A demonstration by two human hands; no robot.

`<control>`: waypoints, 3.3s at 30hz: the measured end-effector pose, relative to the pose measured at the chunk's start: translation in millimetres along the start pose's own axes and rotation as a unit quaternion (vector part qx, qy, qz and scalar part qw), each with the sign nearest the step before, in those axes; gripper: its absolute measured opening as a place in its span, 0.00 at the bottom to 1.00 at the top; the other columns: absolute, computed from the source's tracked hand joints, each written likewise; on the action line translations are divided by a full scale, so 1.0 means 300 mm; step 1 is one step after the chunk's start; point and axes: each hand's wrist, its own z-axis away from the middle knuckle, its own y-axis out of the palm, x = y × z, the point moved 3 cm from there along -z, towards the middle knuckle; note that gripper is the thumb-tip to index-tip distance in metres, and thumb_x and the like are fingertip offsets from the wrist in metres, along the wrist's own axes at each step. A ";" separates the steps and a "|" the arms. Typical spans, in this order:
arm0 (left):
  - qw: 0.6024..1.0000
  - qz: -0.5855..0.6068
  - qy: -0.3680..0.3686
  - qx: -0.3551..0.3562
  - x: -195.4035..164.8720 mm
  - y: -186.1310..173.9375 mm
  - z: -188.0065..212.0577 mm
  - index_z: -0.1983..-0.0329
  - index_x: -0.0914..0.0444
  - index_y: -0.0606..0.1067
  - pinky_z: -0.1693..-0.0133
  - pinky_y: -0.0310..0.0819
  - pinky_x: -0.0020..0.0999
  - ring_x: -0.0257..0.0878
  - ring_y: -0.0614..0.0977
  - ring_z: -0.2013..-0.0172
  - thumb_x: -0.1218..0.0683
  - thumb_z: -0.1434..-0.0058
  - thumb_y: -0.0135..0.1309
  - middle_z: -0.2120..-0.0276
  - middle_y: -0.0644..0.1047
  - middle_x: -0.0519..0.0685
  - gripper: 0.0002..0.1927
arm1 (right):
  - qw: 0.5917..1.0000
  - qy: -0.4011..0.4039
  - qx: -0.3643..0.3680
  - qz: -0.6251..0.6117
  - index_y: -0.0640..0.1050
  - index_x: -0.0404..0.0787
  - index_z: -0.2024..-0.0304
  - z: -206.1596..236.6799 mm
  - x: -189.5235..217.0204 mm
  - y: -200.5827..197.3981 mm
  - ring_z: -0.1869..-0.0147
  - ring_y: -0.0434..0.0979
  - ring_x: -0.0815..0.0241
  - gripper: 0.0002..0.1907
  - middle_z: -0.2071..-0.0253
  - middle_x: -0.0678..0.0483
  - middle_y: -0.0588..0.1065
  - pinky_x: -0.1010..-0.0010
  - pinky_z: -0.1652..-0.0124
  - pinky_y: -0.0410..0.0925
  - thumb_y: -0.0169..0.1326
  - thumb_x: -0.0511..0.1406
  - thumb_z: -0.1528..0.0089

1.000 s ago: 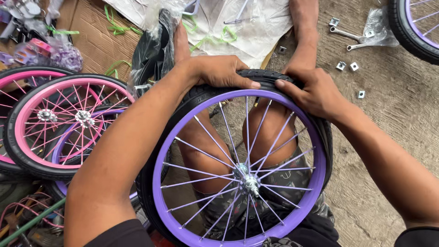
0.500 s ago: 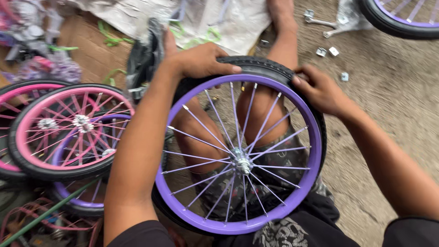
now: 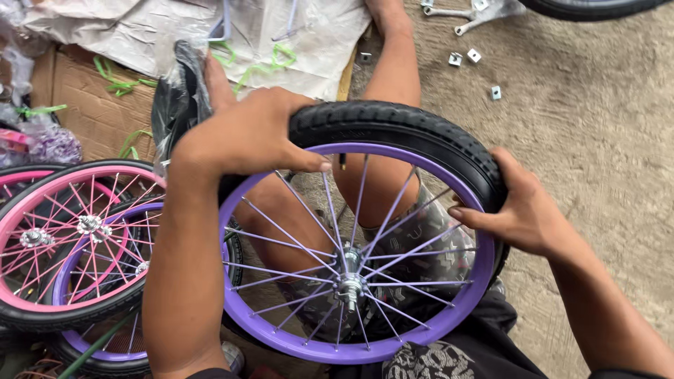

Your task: The person installs a bicycle tire onto a purple wheel rim. They first place the inner tube inside the tire, then press the tire bead onto the rim by hand, working around the circumference until the tire is fully seated.

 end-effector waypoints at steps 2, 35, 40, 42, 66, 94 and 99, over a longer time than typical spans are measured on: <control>0.999 -0.007 0.014 -0.033 -0.003 0.002 0.020 0.52 0.48 0.83 0.47 0.03 0.83 0.50 0.82 0.49 0.35 0.58 0.66 0.66 0.85 0.49 0.30 | 1.000 0.005 -0.015 0.016 0.72 0.33 0.49 0.003 0.011 0.017 0.61 0.85 0.57 0.31 0.64 0.48 0.83 0.66 0.59 0.76 0.68 0.39 0.51; 0.987 0.084 0.097 -0.097 -0.133 0.021 0.220 0.67 0.63 0.80 0.61 0.79 0.46 0.52 0.85 0.70 0.42 0.59 0.65 0.74 0.82 0.55 0.23 | 0.950 -0.152 0.245 -0.122 0.75 0.30 0.41 -0.073 0.262 0.003 0.62 0.86 0.59 0.30 0.63 0.48 0.81 0.67 0.62 0.80 0.66 0.38 0.42; 0.988 0.021 0.105 -0.115 -0.239 0.010 0.254 0.66 0.60 0.80 0.65 0.77 0.51 0.56 0.83 0.72 0.40 0.59 0.66 0.76 0.81 0.57 0.24 | 0.986 -0.150 0.075 0.004 0.76 0.32 0.44 0.120 0.231 -0.048 0.64 0.82 0.63 0.28 0.65 0.50 0.79 0.71 0.66 0.75 0.67 0.33 0.45; 0.978 0.004 0.150 -0.146 -0.275 0.004 0.261 0.67 0.60 0.81 0.65 0.77 0.52 0.57 0.83 0.74 0.38 0.61 0.68 0.77 0.80 0.56 0.26 | 0.989 -0.144 0.026 0.005 0.76 0.32 0.43 0.173 0.213 -0.047 0.66 0.81 0.63 0.27 0.66 0.50 0.79 0.72 0.67 0.75 0.67 0.33 0.44; 0.499 0.802 0.094 -0.315 0.137 0.968 0.609 0.39 0.70 0.70 0.50 0.83 0.44 0.47 0.86 0.57 0.44 0.31 0.57 0.57 0.82 0.59 0.29 | 0.763 -0.073 0.203 -0.610 0.64 0.34 0.30 -0.050 -0.273 -0.037 0.49 0.74 0.52 0.31 0.52 0.41 0.72 0.63 0.54 0.72 0.52 0.47 0.28; 0.572 0.788 0.046 -0.224 0.196 0.823 0.602 0.48 0.67 0.73 0.60 0.86 0.38 0.42 0.87 0.64 0.51 0.42 0.63 0.65 0.82 0.53 0.23 | 0.660 -0.100 0.268 -0.695 0.57 0.33 0.23 0.004 -0.221 0.019 0.49 0.75 0.54 0.39 0.52 0.43 0.72 0.57 0.49 0.73 0.60 0.37 0.31; 0.648 0.728 0.039 -0.220 0.209 0.746 0.572 0.55 0.70 0.74 0.61 0.85 0.40 0.44 0.87 0.66 0.51 0.39 0.63 0.67 0.82 0.55 0.20 | 0.809 -0.101 0.194 -0.546 0.59 0.35 0.27 0.006 -0.205 -0.047 0.53 0.74 0.62 0.35 0.57 0.52 0.70 0.52 0.41 0.75 0.60 0.36 0.31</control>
